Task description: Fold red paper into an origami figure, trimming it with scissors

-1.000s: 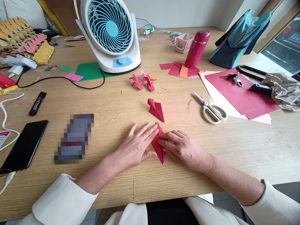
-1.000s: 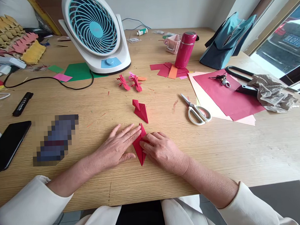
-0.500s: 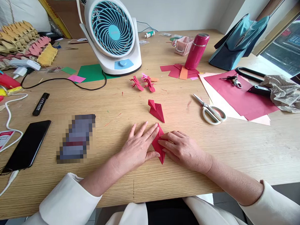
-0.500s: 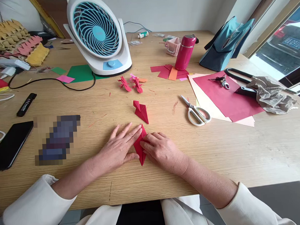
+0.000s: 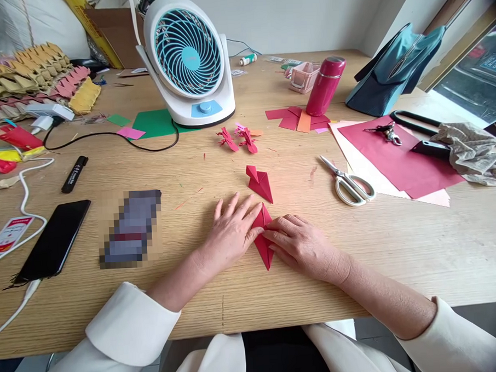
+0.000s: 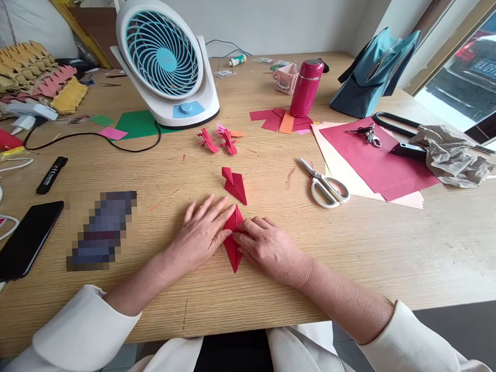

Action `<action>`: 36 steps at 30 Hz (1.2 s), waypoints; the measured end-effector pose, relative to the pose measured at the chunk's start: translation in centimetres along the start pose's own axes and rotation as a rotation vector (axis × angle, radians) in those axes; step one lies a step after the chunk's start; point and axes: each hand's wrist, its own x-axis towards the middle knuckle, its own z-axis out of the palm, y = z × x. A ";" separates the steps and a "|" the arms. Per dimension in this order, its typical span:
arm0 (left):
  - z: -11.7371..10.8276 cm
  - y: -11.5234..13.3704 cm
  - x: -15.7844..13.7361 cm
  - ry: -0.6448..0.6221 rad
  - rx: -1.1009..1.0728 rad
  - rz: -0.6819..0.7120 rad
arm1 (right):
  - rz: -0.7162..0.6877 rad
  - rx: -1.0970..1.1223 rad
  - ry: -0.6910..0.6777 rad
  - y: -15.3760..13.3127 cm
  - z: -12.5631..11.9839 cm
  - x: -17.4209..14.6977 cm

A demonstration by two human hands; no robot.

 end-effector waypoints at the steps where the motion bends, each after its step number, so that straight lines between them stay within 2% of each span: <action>1: 0.0 0.1 0.3 0.035 -0.018 -0.006 | -0.001 0.003 -0.001 0.0 0.0 0.0; 8: 0.6 0.8 1.6 0.213 -0.210 -0.150 | -0.007 0.026 0.008 0.2 0.0 0.0; 13: 0.9 0.8 1.9 0.204 -0.363 -0.173 | 0.011 0.159 0.053 0.6 0.1 -0.2; 15: 0.7 0.7 2.0 0.230 -0.472 -0.168 | 0.073 0.284 0.103 0.8 0.0 -0.3; 18: 0.4 0.6 2.2 0.287 -0.764 -0.165 | 0.241 0.434 0.236 1.4 0.2 -0.4; 21: 0.1 0.5 2.4 0.257 -1.084 -0.179 | 0.441 0.595 0.305 1.9 0.4 -0.3; 23: 0.1 0.5 2.4 0.225 -1.226 -0.182 | 0.528 0.743 0.265 2.0 0.3 0.0; 26: 0.2 0.7 2.4 0.219 -1.348 -0.181 | 0.555 0.876 0.172 1.7 -0.1 0.5; 36: 0.8 1.4 2.1 0.191 -1.375 -0.168 | 0.536 0.832 0.063 1.5 -0.1 0.5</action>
